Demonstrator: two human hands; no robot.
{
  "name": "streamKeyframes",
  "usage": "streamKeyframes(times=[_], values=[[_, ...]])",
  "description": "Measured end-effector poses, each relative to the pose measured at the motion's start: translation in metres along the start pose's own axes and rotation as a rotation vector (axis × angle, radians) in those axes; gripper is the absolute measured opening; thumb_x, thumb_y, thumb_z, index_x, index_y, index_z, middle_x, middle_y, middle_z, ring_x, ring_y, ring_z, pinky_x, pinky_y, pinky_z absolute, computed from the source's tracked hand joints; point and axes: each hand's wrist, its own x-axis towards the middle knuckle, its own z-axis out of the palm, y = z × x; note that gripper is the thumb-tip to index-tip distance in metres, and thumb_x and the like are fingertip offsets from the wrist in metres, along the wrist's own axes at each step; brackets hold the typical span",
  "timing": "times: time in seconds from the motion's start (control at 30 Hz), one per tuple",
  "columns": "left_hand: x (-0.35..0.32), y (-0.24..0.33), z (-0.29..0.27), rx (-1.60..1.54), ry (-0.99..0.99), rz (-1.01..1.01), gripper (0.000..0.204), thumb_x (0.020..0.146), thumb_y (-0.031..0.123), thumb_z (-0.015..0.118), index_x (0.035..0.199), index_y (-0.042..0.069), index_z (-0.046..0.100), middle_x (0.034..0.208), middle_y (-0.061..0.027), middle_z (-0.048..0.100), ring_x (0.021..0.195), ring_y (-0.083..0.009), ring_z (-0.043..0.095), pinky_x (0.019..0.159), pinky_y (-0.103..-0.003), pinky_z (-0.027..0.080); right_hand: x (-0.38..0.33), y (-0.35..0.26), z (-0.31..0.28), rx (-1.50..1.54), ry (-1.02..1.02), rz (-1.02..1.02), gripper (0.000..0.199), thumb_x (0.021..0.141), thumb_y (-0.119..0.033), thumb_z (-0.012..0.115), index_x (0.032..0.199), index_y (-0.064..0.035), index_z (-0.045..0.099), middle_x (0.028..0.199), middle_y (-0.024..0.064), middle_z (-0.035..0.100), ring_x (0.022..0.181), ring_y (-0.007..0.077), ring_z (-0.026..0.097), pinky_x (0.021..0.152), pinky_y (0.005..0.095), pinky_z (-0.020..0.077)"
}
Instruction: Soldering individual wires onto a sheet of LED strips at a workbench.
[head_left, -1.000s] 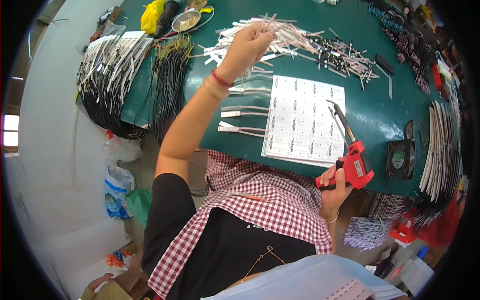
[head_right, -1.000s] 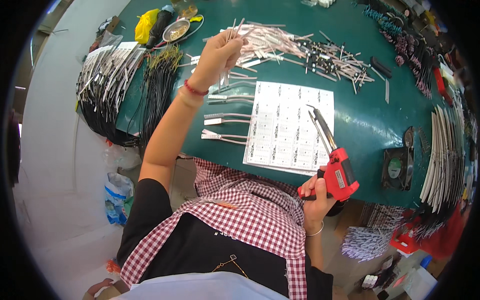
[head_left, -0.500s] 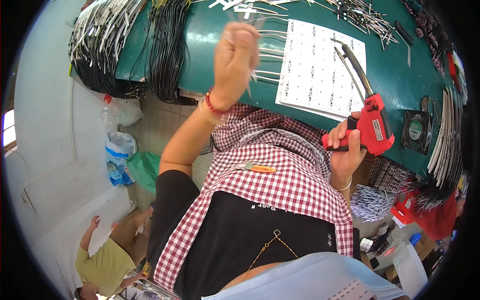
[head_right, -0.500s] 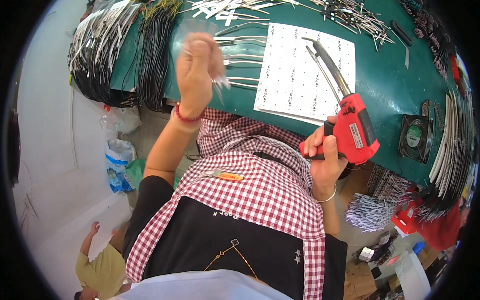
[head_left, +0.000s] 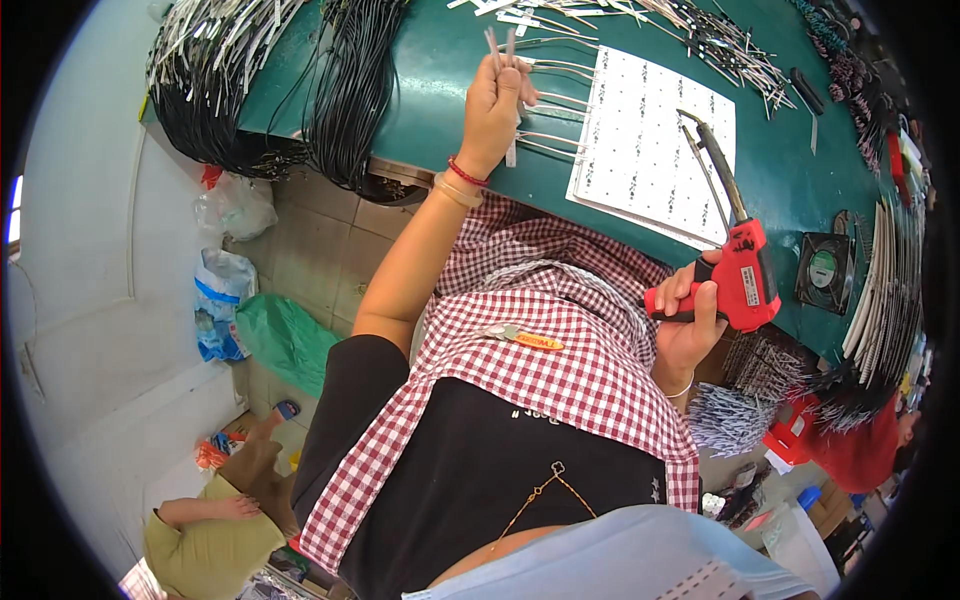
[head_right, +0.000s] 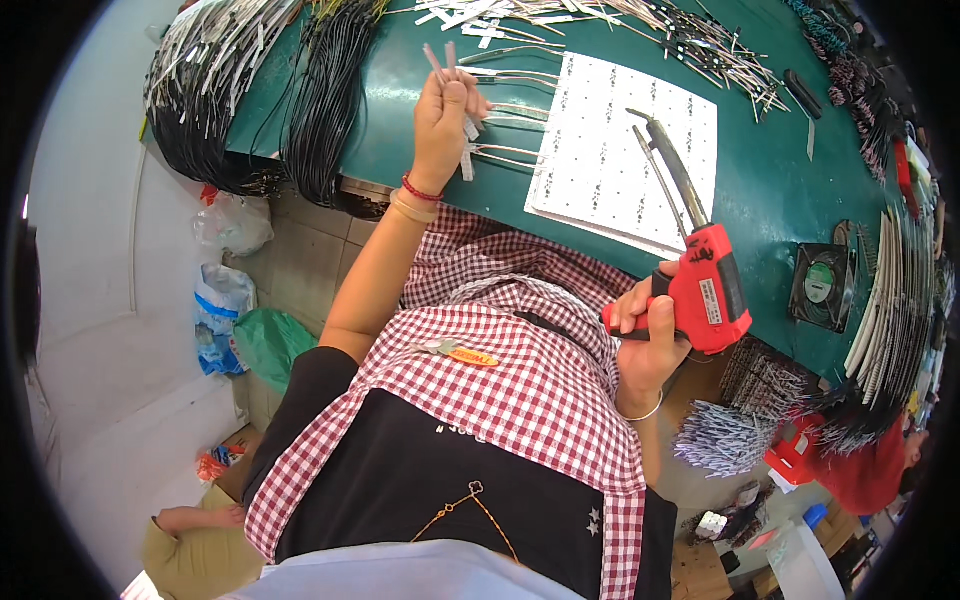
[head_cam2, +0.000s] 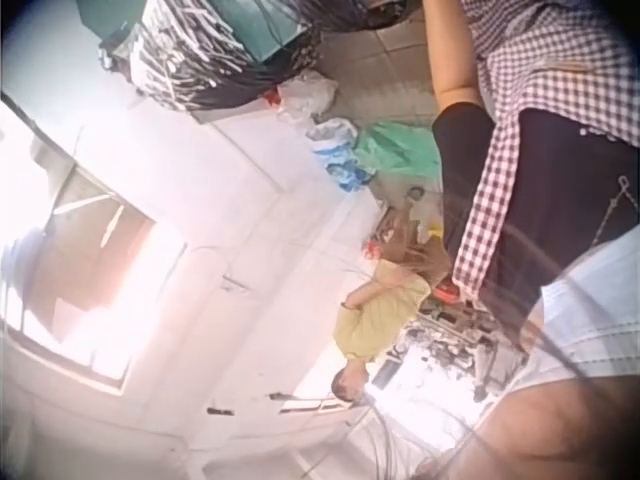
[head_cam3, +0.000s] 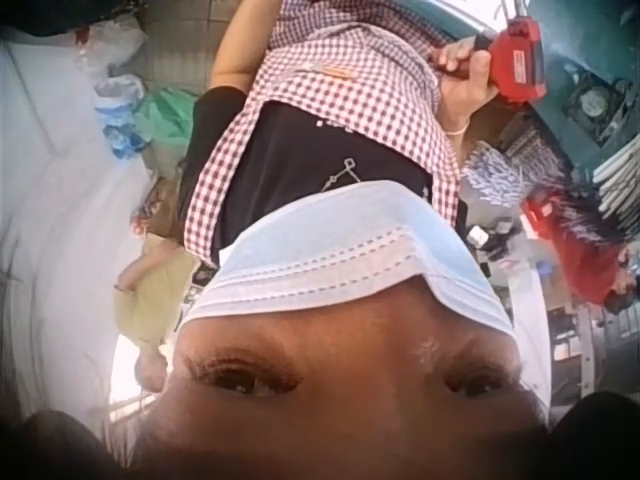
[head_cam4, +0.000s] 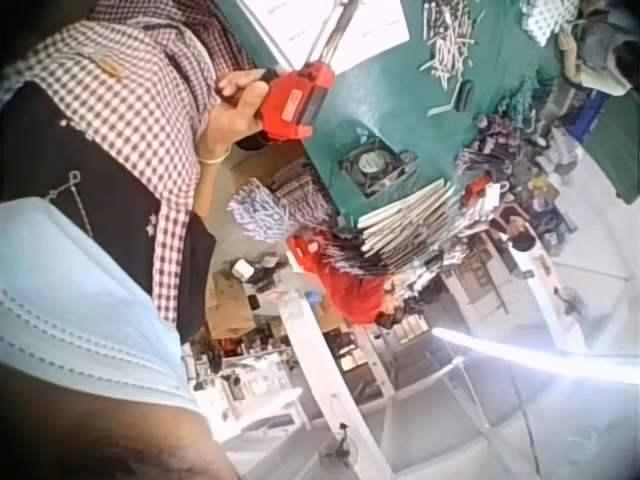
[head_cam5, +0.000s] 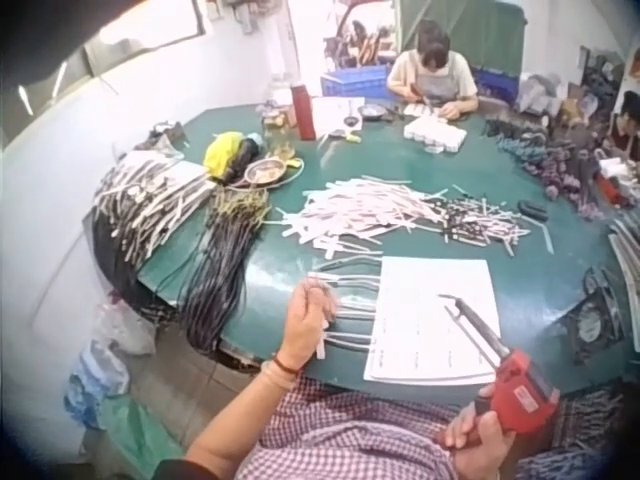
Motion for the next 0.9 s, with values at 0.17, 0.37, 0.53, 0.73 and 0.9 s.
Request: streamKeyframes(times=[0.17, 0.37, 0.53, 0.73, 0.9], values=[[0.001, 0.004, 0.002, -0.123, 0.111, 0.191, 0.015, 0.097, 0.014, 0.040, 0.096, 0.000, 0.045, 0.072, -0.0027, 0.053, 0.068, -0.0088, 0.051, 0.066, -0.023, 0.046, -0.003, 0.001, 0.001, -0.015, 0.005, 0.000, 0.034, 0.091, -0.022, 0.053, 0.115, -0.0016, 0.042, 0.070, 0.0045, 0.047, 0.053, 0.0102, 0.044, 0.050, 0.0264, 0.0412], [-0.007, 0.002, 0.005, 0.096, 0.032, 0.160, 0.016, 0.097, 0.014, 0.042, 0.090, 0.000, 0.048, 0.072, -0.0023, 0.052, 0.064, -0.0086, 0.050, 0.062, -0.024, 0.046, -0.005, 0.006, 0.001, -0.016, 0.000, -0.007, 0.033, 0.093, -0.022, 0.050, 0.115, 0.0005, 0.041, 0.070, 0.0050, 0.047, 0.052, 0.0099, 0.042, 0.050, 0.0255, 0.0391], [0.000, 0.013, 0.006, 0.075, 0.163, 0.051, 0.015, 0.095, 0.014, 0.047, 0.088, 0.001, 0.052, 0.069, 0.0029, 0.049, 0.058, -0.0031, 0.040, 0.051, -0.019, 0.036, -0.003, 0.007, 0.000, -0.009, -0.006, -0.004, 0.033, 0.093, -0.022, 0.051, 0.115, 0.0002, 0.042, 0.070, 0.0050, 0.047, 0.052, 0.0097, 0.042, 0.050, 0.0255, 0.0392], [0.016, 0.074, 0.016, 0.121, 0.076, -0.040, 0.020, 0.089, 0.016, 0.059, 0.080, -0.001, 0.057, 0.063, 0.0069, 0.043, 0.057, -0.0016, 0.033, 0.049, -0.018, 0.029, 0.000, 0.008, -0.004, -0.007, -0.007, 0.024, 0.034, 0.090, -0.021, 0.053, 0.115, -0.0010, 0.042, 0.071, 0.0045, 0.047, 0.053, 0.0108, 0.045, 0.051, 0.0272, 0.0418], [0.023, 0.111, 0.025, 0.414, -0.148, -0.079, 0.023, 0.086, 0.021, 0.065, 0.080, -0.001, 0.059, 0.056, 0.0070, 0.041, 0.054, -0.0033, 0.034, 0.047, -0.022, 0.031, 0.008, 0.011, -0.007, -0.004, -0.015, 0.047, 0.035, 0.091, -0.022, 0.053, 0.116, -0.0004, 0.042, 0.071, 0.0049, 0.047, 0.053, 0.0103, 0.044, 0.051, 0.0262, 0.0412]])
